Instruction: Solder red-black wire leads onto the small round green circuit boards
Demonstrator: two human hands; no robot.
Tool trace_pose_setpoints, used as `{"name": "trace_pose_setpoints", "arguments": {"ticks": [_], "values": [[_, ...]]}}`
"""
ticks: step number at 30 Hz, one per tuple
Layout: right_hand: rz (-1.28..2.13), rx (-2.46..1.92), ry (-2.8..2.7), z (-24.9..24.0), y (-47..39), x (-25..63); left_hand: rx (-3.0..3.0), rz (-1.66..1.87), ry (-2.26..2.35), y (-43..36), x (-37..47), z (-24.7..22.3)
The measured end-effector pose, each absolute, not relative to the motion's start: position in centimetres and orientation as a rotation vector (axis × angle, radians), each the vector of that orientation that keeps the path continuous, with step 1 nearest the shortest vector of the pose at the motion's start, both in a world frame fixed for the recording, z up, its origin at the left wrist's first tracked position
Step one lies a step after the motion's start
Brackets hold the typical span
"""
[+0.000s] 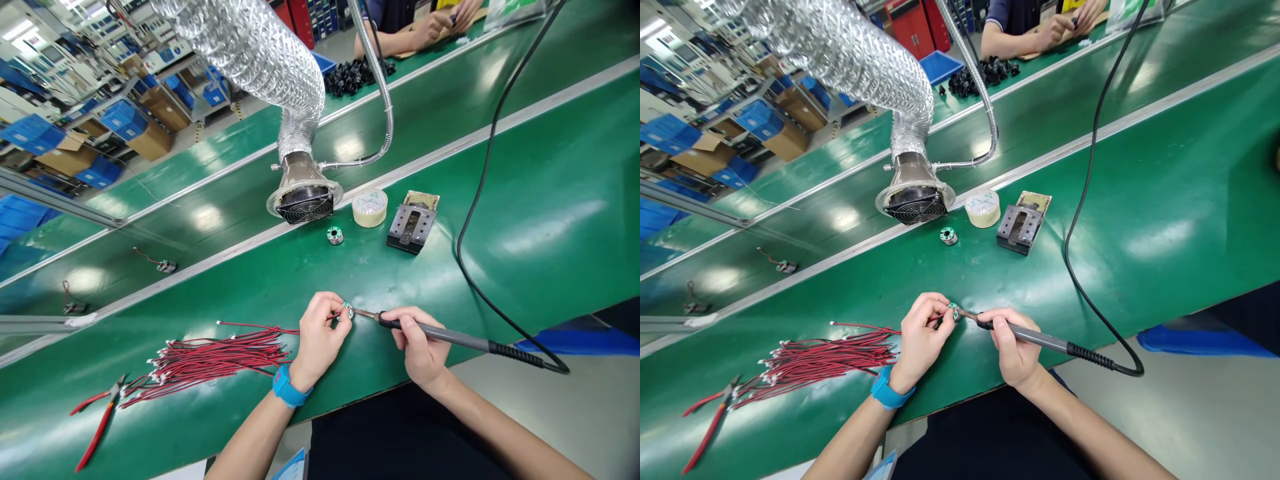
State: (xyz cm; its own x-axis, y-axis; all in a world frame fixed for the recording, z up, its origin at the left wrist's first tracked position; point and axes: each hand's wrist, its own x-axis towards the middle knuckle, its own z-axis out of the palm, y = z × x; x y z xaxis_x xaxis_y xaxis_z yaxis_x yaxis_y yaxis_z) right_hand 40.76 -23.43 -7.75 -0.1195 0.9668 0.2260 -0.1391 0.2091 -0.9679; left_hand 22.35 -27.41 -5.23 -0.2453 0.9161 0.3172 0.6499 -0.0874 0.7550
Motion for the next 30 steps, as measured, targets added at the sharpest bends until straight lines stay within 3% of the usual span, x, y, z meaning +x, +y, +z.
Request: {"name": "trace_pose_setpoints", "arguments": {"ticks": [30], "values": [[1.209,-0.924,-1.252,-7.30,-23.14,40.37,1.711,1.274,1.929,-26.89,22.74,-4.85]]}}
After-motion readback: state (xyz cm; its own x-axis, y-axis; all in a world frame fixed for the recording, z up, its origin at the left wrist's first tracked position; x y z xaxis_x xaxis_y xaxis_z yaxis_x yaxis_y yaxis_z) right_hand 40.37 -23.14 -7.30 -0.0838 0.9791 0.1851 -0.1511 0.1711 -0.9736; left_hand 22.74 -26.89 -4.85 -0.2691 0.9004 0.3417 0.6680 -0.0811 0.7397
